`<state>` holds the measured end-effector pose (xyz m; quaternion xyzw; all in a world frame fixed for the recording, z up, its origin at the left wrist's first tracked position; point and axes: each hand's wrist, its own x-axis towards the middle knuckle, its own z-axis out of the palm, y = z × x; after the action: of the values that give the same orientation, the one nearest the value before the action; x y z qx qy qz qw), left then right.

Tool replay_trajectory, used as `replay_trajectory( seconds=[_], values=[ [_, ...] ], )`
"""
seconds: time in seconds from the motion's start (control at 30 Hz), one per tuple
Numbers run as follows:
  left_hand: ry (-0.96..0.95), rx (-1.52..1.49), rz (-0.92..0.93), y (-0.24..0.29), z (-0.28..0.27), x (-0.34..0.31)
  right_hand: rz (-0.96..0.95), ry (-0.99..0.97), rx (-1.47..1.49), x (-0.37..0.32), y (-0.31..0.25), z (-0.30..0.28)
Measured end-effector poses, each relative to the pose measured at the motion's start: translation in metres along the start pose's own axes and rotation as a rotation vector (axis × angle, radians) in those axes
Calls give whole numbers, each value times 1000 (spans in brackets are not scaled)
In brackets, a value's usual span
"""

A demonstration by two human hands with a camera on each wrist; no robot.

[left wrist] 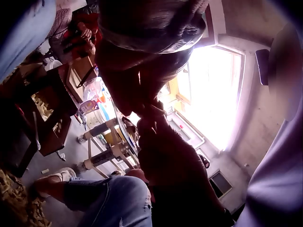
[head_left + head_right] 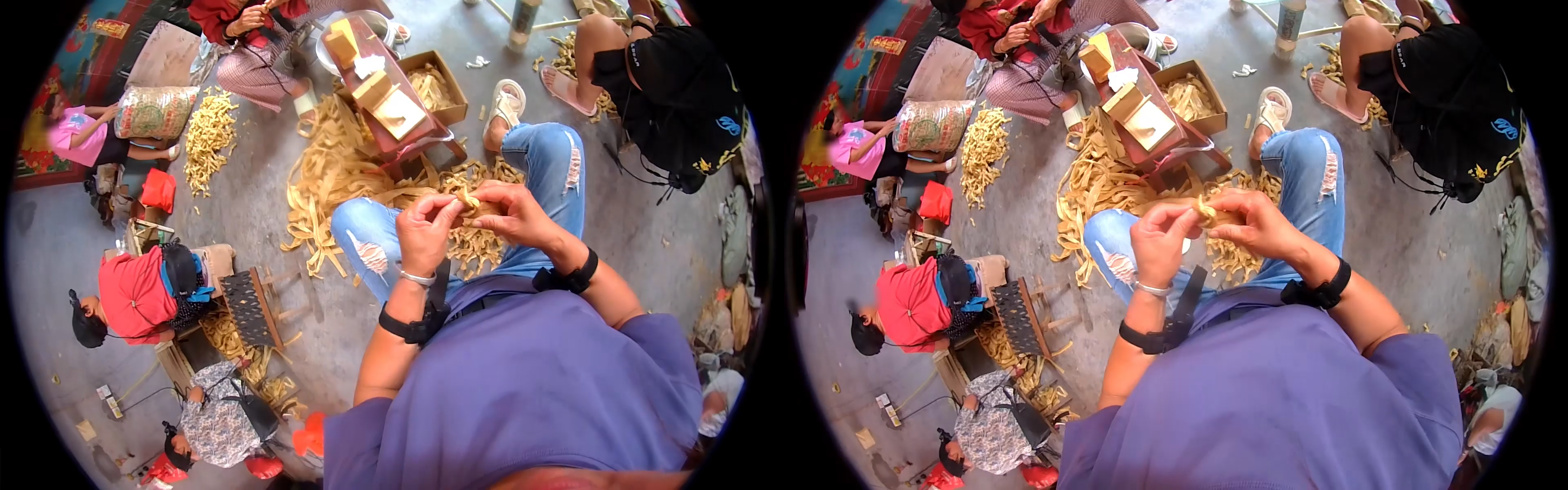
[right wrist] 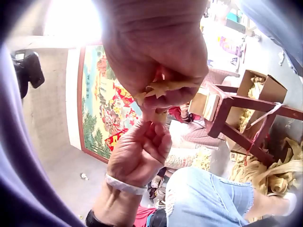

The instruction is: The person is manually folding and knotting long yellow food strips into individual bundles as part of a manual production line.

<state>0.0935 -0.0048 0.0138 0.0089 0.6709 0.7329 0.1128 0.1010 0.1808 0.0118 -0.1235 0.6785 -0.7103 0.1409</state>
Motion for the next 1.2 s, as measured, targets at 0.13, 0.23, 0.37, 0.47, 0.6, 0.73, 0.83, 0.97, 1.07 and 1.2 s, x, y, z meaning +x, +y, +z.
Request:
replay_trajectory(
  seconds=[0.13, 0.23, 0.37, 0.47, 0.6, 0.73, 0.83, 0.97, 1.07, 1.2],
  values=[
    [40, -209, -38, 15, -8, -1, -150, 133, -279, 5, -11, -8],
    [54, -314, -74, 18, -26, -4, -186, 190, -277, 4, -14, -19],
    [72, -431, -127, 4, -35, -3, -105, 208, -232, 0, -8, -13],
    [25, -619, -184, 9, -24, -1, 5, 246, -150, 3, 5, -5],
    [-45, -506, -174, 12, -10, -1, 122, 253, -50, 5, 1, 12],
    [-52, -382, -163, 10, -10, 0, 22, 179, -191, 7, -5, 16],
    [-31, -553, -171, 21, -3, -1, 14, 195, -213, 7, -15, 20],
    [90, -459, -170, 15, -7, 1, 34, 126, -252, 3, -15, 23],
    [162, -242, -177, 18, -11, 1, 86, 125, -195, -3, -19, 22],
    [139, -377, -228, 14, -19, -1, 132, 107, -207, -1, -19, 24]
  ],
)
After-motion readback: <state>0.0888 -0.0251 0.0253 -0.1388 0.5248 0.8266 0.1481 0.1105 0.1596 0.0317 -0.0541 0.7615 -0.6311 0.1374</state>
